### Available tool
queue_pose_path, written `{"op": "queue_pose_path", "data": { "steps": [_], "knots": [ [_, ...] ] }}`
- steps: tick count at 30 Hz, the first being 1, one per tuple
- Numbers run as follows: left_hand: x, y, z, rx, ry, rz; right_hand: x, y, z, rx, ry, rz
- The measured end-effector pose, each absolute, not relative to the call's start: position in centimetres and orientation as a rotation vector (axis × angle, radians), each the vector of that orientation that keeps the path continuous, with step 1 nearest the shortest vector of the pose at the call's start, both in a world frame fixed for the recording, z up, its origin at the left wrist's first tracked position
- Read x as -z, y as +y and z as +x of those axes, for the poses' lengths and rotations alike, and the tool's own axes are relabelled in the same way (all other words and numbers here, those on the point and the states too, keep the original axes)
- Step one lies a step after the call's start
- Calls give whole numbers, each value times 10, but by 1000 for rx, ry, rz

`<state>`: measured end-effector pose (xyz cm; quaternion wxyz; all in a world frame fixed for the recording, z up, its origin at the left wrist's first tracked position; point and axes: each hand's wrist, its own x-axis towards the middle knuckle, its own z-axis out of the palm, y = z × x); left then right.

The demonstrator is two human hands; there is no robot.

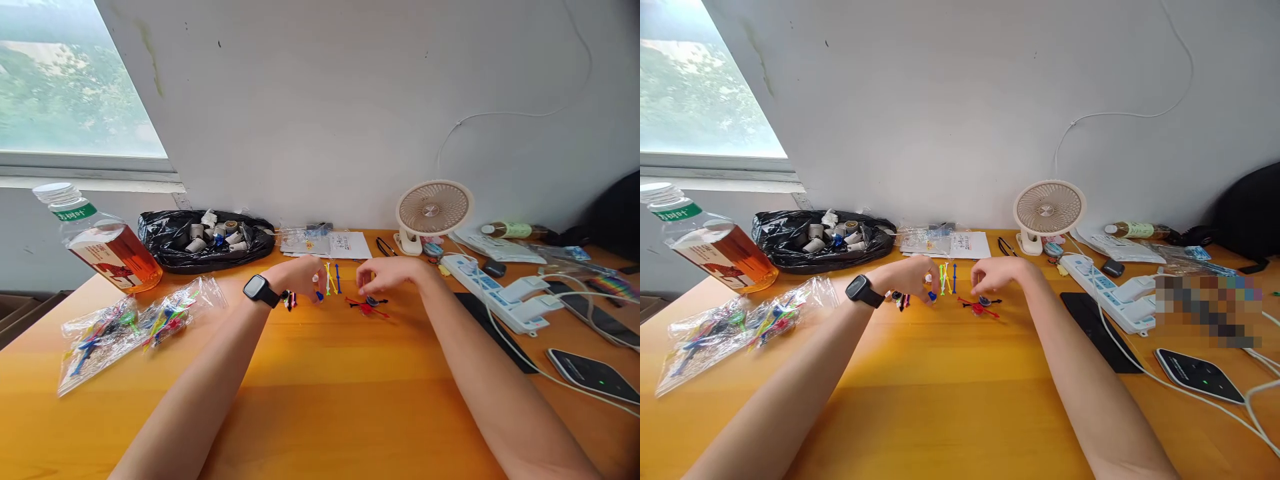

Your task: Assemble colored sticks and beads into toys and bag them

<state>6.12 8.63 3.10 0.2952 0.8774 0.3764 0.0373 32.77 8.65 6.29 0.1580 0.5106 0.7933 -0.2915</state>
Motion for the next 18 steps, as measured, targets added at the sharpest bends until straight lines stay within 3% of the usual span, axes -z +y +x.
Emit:
{"op": "queue_pose_path", "data": {
  "steps": [9,18],
  "knots": [
    [-24,94,55,-254,1055,2564,-52,93,335,902,2191,1399],
    [-15,103,50,-352,1084,2484,-50,100,346,933,2307,1673]
  ]
}}
